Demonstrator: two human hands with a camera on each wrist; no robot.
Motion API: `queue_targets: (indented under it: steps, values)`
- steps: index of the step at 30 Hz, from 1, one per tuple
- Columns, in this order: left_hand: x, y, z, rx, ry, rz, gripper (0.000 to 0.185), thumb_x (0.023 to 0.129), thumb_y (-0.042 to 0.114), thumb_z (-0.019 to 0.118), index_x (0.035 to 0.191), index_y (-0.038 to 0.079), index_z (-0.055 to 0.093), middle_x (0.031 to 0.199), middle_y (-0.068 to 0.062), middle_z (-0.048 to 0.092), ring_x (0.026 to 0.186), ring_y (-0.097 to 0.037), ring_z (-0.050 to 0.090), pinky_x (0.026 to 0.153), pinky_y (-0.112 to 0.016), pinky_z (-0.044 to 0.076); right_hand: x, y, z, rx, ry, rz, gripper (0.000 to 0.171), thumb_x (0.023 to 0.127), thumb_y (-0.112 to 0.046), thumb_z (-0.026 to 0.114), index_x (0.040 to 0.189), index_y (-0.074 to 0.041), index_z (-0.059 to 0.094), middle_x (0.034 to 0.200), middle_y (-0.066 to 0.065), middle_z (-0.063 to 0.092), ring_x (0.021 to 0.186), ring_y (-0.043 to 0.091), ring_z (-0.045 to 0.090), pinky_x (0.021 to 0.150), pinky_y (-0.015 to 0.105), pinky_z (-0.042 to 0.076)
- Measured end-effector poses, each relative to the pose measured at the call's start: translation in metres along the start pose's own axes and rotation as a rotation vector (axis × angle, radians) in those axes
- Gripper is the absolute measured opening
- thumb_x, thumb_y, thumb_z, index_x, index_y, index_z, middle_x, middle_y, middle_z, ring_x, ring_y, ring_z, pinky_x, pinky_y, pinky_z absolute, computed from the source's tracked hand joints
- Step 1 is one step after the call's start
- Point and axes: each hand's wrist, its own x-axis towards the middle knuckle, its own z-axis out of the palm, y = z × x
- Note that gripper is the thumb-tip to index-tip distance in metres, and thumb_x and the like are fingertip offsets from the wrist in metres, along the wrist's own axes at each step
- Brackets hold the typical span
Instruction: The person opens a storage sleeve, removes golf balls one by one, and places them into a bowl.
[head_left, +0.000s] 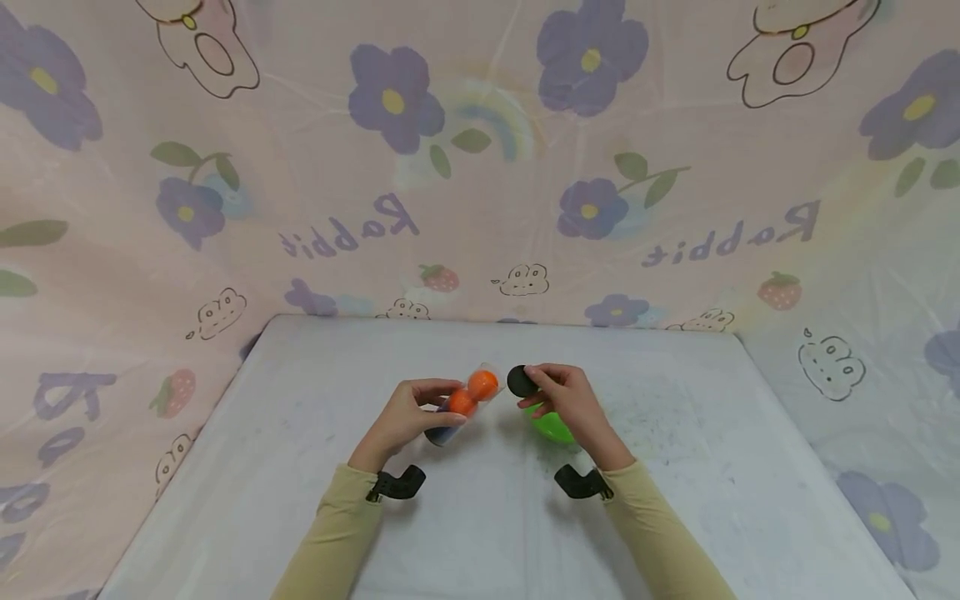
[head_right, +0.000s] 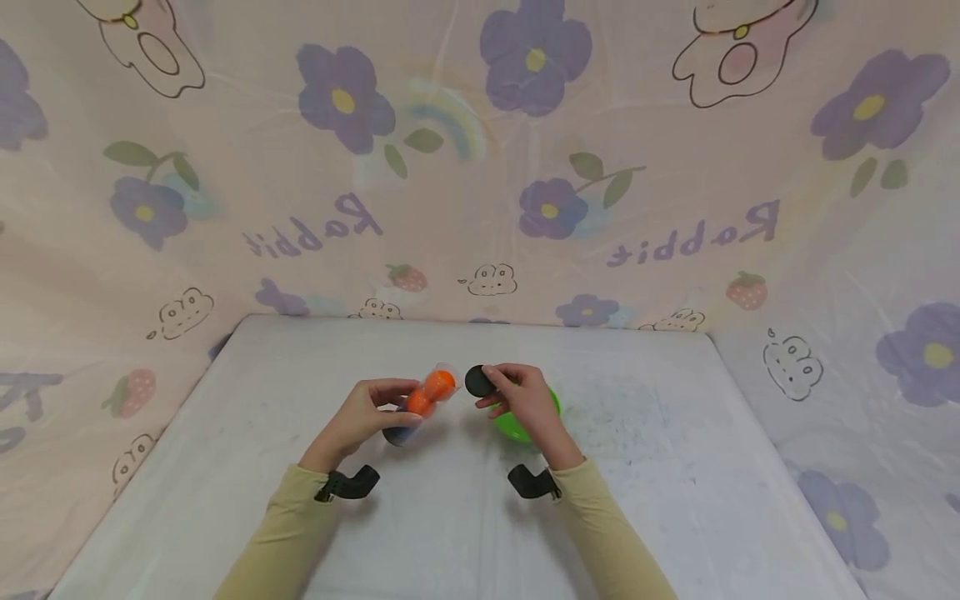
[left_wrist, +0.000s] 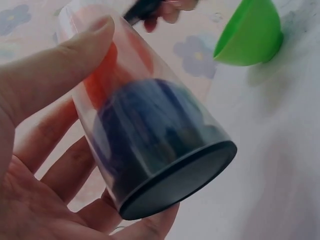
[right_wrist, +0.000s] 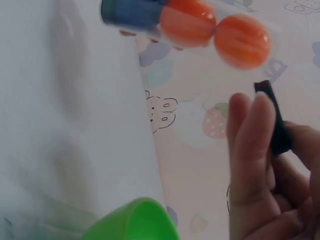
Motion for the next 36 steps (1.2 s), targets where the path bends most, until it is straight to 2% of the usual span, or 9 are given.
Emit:
queue_targets:
  steps: [2,7,10,16,22,25,28,36]
  values:
    - [-0.005,0.009,-0.006,-0.006,0.014,-0.002,0.049,0.071,0.016,0.086,0.117,0.014,0.07,0.113,-0.003,0.067,0.099,-0.027,0.058,0.077,-0.038,0.05,0.001,-0.004,0.003,-0.016,-0.025,0.029,0.038,0.095,-0.027,0.062,0.113,0.005,0.064,0.096,0.016,0.069,0.074,0.028,0.07,0.06,0.038,0.056]
    - [-0.008,0.013,-0.018,-0.019,0.048,-0.009,0.051,0.073,0.012,0.084,0.121,0.01,0.067,0.117,-0.004,0.066,0.102,-0.028,0.057,0.08,-0.038,0.05,0.01,-0.002,0.016,-0.079,-0.085,0.093,0.034,0.094,-0.023,0.063,0.114,0.006,0.064,0.098,0.017,0.068,0.074,0.027,0.07,0.059,0.036,0.056]
    - [-0.005,0.007,-0.022,-0.017,0.066,0.007,0.052,0.073,0.014,0.085,0.122,0.012,0.067,0.118,-0.004,0.065,0.101,-0.027,0.057,0.08,-0.038,0.051,0.016,0.005,0.025,-0.113,-0.107,0.098,0.033,0.094,-0.022,0.064,0.112,0.005,0.064,0.095,0.017,0.069,0.073,0.025,0.069,0.057,0.033,0.055]
    - [-0.007,0.008,-0.026,-0.025,0.07,0.038,0.053,0.074,0.014,0.084,0.123,0.009,0.066,0.12,-0.007,0.064,0.101,-0.028,0.057,0.079,-0.038,0.051,0.022,0.015,0.048,-0.23,-0.095,0.105,0.027,0.093,-0.02,0.065,0.108,0.001,0.069,0.088,0.012,0.07,0.069,0.02,0.066,0.055,0.031,0.054]
    - [-0.006,0.008,-0.028,-0.03,0.071,0.045,0.053,0.073,0.015,0.085,0.123,0.01,0.066,0.12,-0.006,0.064,0.1,-0.028,0.058,0.079,-0.039,0.051,0.027,0.038,0.067,-0.361,-0.075,0.092,0.022,0.088,-0.024,0.071,0.099,-0.006,0.073,0.081,0.003,0.066,0.062,0.017,0.059,0.053,0.028,0.051]
    - [-0.006,0.01,-0.027,-0.039,0.067,0.048,0.054,0.072,0.017,0.086,0.122,0.012,0.067,0.119,-0.005,0.065,0.099,-0.028,0.059,0.078,-0.04,0.052,0.028,0.048,0.07,-0.442,-0.059,0.077,0.019,0.085,-0.024,0.074,0.092,-0.007,0.073,0.073,0.001,0.064,0.059,0.014,0.054,0.053,0.026,0.047]
    - [-0.004,0.011,-0.025,-0.042,0.064,0.045,0.053,0.071,0.018,0.086,0.12,0.012,0.067,0.118,-0.005,0.065,0.099,-0.029,0.059,0.077,-0.041,0.052,0.029,0.055,0.071,-0.478,-0.045,0.083,0.019,0.083,-0.023,0.076,0.088,-0.006,0.072,0.07,0.0,0.063,0.06,0.011,0.053,0.055,0.025,0.046]
    - [0.0,0.008,-0.022,-0.021,0.065,0.029,0.05,0.071,0.017,0.086,0.118,0.014,0.068,0.116,-0.003,0.066,0.098,-0.03,0.057,0.078,-0.04,0.051,0.026,0.058,0.07,-0.521,-0.07,0.102,0.015,0.084,-0.017,0.075,0.091,-0.005,0.071,0.073,0.001,0.063,0.062,0.012,0.054,0.056,0.025,0.047]
